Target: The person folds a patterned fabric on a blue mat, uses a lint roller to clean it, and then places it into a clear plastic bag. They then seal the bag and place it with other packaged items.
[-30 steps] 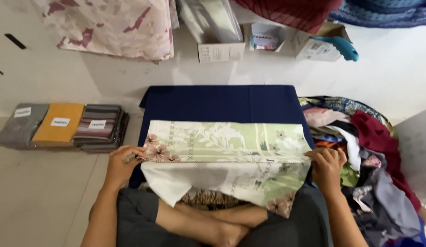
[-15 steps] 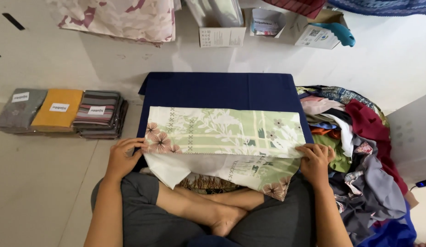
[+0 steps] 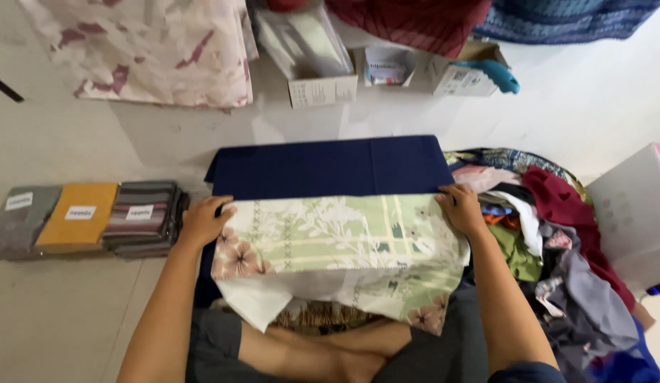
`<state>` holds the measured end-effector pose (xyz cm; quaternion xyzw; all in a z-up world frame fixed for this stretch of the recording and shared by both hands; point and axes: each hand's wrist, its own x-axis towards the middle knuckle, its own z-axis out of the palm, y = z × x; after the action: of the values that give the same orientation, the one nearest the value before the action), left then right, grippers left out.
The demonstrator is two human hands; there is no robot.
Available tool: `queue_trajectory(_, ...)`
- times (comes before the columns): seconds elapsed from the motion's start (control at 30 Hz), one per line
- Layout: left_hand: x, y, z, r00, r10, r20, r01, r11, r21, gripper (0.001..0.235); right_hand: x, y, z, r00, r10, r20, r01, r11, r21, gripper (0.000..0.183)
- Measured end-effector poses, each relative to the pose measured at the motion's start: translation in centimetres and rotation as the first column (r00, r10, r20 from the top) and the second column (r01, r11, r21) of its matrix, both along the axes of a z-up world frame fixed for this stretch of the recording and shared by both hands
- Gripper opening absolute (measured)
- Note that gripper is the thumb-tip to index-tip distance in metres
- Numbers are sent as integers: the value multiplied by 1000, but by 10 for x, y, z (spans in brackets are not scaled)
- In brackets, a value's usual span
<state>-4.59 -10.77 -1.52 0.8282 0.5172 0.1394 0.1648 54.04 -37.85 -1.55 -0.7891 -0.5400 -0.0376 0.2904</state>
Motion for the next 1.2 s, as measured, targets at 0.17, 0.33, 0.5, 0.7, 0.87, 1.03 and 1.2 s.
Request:
queue_trajectory(0.17,-2,24,-14,999,5,-40,-6,1000,-7,32,5,5,0,992,-11,-124,14,1000,18,24)
queue_trajectory(0.33,-3,21,-23,993,25,111,-25,1000,-7,26,0,-2,0,983,-15,-183,26,998,59,18)
queue_trajectory(0.5,-10,-66,32,730,249,637,-59,951,-304,31,-34,-39,13,867,118,-484,119,894,432,6)
queue_trajectory(0.7,-54,-122,49,520,82,850,6,995,-100,13,-56,-108,26,653,340,-677,223,768,601,4)
queue_trajectory(0.87,-37,-144,126,546,23,837,-172,981,85,15,-81,-114,119,889,139,-436,187,758,624,9)
queue_trajectory(1.03,-1,-96,182,762,-43,646,-296,864,407,26,-64,-48,178,995,-98,-31,97,794,600,6)
queue_trajectory(1.2,44,5,140,805,-117,582,-258,814,521,44,-21,57,158,960,-277,-28,270,902,336,19)
